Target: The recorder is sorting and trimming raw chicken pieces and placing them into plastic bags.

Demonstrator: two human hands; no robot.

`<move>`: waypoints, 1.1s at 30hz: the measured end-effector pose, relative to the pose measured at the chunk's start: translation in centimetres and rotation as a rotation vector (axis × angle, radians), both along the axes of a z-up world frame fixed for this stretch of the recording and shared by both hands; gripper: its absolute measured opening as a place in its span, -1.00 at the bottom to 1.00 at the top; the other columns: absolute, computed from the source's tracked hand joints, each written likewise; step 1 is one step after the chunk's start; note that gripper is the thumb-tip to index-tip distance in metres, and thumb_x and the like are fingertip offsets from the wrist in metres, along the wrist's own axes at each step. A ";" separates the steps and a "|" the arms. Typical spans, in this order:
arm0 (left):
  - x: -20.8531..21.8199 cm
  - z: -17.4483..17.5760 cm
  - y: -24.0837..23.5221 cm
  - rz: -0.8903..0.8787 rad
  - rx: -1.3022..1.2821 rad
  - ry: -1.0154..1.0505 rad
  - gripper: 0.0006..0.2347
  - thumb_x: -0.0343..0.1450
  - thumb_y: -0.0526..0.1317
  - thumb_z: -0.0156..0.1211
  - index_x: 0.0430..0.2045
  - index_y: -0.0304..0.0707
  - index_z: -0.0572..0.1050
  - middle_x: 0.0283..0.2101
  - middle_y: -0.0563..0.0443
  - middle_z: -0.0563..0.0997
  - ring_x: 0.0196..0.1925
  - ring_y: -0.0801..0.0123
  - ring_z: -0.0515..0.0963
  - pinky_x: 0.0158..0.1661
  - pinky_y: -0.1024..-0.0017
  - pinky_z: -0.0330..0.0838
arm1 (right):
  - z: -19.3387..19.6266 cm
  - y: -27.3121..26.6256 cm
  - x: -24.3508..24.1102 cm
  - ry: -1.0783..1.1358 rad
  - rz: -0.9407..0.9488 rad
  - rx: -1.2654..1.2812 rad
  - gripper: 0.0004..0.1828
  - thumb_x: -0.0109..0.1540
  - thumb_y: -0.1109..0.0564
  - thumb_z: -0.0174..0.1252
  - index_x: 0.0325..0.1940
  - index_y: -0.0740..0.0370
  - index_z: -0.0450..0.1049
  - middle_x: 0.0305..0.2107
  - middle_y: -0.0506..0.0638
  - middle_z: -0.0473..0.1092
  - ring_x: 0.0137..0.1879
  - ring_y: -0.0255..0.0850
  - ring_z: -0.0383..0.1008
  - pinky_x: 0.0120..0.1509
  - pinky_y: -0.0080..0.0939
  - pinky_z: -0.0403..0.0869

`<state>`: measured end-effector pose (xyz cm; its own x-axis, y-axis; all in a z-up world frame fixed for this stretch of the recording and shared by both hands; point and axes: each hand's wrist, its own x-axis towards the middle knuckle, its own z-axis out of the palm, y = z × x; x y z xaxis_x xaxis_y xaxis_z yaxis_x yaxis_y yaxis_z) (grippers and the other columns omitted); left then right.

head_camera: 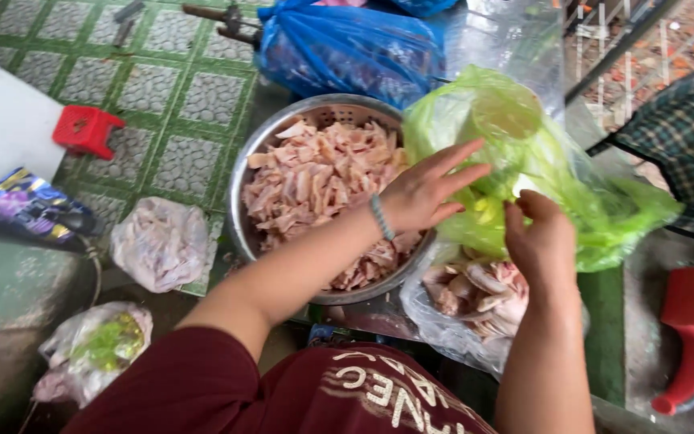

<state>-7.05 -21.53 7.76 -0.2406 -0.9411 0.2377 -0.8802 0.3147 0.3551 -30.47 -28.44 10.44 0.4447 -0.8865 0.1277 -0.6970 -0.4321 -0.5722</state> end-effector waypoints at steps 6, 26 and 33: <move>9.7 -0.1 12.9 0.533 -0.101 0.078 0.08 0.14 0.03 0.67 0.47 -0.01 -0.10 0.55 -0.29 -0.28 0.60 -0.24 -0.14 0.52 -0.02 -0.09 | 5.7 6.1 6.3 -0.131 0.311 0.462 -0.36 0.15 -0.01 0.32 0.31 0.13 0.42 0.10 0.14 0.51 0.19 -0.05 0.56 0.24 -0.08 0.51; 14.1 -0.1 18.0 0.528 0.557 0.071 0.28 -0.06 -0.09 0.68 0.45 0.39 -0.32 0.50 -0.28 -0.08 0.50 -0.46 0.00 0.29 -0.16 0.27 | 1.8 10.4 22.0 0.257 0.467 0.638 0.35 -0.17 0.30 0.50 0.60 -0.16 -0.01 0.37 0.13 0.25 0.16 0.11 0.56 0.23 0.01 0.57; 14.2 -0.7 18.1 0.530 0.601 0.152 0.13 -0.01 -0.07 0.64 0.44 0.42 -0.09 0.48 -0.22 -0.03 0.40 -0.43 0.15 0.32 -0.18 0.20 | -0.3 10.4 19.2 -0.235 0.406 0.958 0.17 -0.10 0.50 0.36 0.53 0.02 0.12 0.27 0.14 0.33 0.08 -0.08 0.55 0.09 -0.14 0.61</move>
